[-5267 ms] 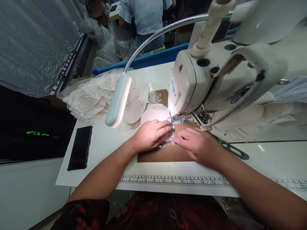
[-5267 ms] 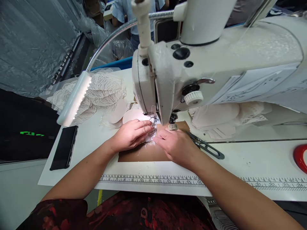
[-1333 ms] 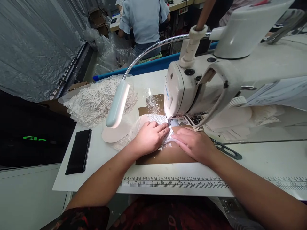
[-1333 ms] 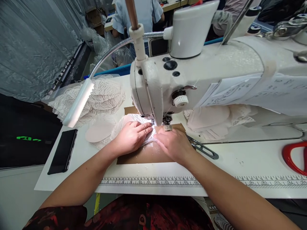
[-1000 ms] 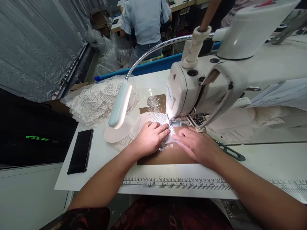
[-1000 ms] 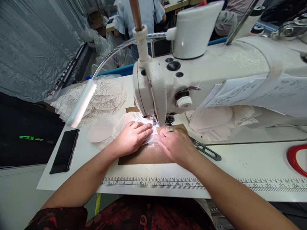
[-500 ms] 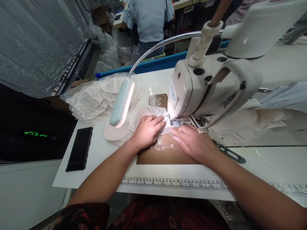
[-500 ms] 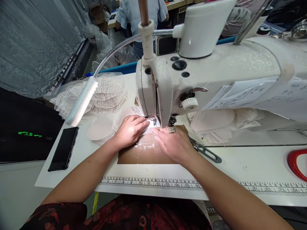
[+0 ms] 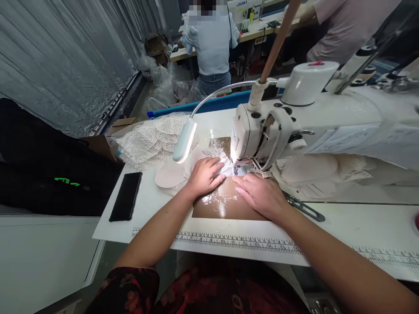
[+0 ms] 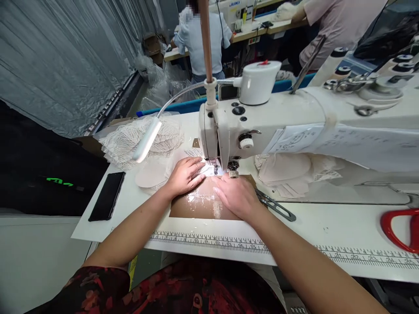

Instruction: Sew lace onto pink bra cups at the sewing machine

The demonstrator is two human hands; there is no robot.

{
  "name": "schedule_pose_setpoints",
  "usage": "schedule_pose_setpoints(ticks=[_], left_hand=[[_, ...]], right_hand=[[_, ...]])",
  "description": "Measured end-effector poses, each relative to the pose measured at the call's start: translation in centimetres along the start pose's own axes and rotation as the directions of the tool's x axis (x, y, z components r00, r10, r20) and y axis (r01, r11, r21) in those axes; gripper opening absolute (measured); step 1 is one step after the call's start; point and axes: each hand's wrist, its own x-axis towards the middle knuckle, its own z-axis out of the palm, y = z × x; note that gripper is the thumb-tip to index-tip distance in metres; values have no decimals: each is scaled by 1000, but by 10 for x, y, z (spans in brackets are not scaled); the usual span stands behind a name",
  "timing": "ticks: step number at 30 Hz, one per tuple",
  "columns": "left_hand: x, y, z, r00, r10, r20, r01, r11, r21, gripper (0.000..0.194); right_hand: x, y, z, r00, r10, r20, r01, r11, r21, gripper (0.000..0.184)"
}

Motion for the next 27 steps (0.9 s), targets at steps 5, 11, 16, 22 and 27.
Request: schedule_pose_setpoints(ticks=[5,11,16,22,27], left_hand=[[-3,-3,-6,987,-161,-26,156,979,-130,24],[-36,38,-34,959,141,246,-37,923,-384,17],[-47,52,-52,973,76,217,46,860,-509,39],[-24,13,-44,862,-383,332,506,678,-532,70],[-23,14,-32,819,-292,494,571,341,-746,39]], right_hand=[[-15,2,-24,996,-55,63,50,995,84,33],[-71,35,-36,997,70,21,-70,997,-22,28],[-97,48,-20,999,41,-24,-44,991,-130,32],[-91,51,-6,996,82,-42,-88,982,-167,45],[-85,53,-16,997,50,-52,-46,996,78,45]])
